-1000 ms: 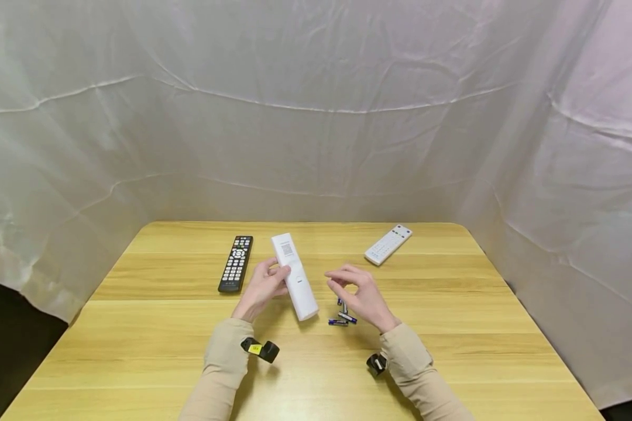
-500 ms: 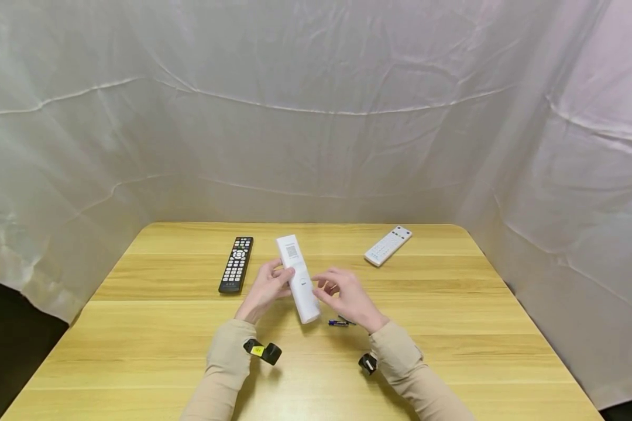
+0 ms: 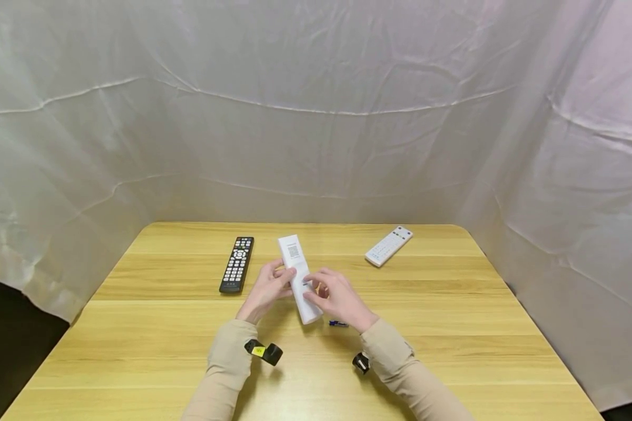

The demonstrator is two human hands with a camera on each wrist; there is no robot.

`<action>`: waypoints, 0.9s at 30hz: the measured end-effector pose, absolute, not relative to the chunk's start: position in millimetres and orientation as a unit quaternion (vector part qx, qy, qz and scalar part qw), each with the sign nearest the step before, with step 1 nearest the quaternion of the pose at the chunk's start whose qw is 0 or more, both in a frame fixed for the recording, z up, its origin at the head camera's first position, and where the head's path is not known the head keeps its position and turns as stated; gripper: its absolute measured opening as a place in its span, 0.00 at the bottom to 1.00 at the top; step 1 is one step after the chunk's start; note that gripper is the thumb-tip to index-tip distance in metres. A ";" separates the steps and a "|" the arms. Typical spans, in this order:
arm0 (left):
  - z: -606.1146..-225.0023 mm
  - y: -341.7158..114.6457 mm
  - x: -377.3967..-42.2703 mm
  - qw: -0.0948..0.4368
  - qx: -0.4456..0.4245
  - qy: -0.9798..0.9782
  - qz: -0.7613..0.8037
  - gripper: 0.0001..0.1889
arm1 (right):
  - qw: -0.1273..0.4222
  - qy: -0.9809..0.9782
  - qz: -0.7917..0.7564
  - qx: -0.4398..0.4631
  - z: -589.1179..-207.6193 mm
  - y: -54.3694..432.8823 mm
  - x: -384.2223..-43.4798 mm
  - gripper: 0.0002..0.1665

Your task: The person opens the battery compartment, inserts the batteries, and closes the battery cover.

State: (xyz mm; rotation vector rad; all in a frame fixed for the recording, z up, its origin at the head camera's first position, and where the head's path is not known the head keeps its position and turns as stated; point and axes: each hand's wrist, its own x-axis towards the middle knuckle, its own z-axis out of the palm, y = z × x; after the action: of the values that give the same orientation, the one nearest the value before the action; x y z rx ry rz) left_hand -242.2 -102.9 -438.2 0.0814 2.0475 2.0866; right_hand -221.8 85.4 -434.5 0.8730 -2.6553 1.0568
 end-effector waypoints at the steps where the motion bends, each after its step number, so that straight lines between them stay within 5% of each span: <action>1: -438.4 -102.9 -242.2 0.109 0.026 0.696 0.710 0.24 | 0.077 -0.886 0.352 0.292 -435.2 85.1 -222.3 0.16; 27: -440.4 -104.2 -242.0 0.107 0.040 0.697 0.708 0.24 | 0.077 -0.892 0.341 0.286 -437.6 79.0 -225.5 0.11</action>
State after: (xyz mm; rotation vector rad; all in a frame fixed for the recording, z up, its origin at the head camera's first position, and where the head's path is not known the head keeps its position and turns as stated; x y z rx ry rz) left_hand -242.0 -104.2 -440.4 0.1166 2.0536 2.0837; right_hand -225.5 79.0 -437.6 0.8578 -2.6728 1.0221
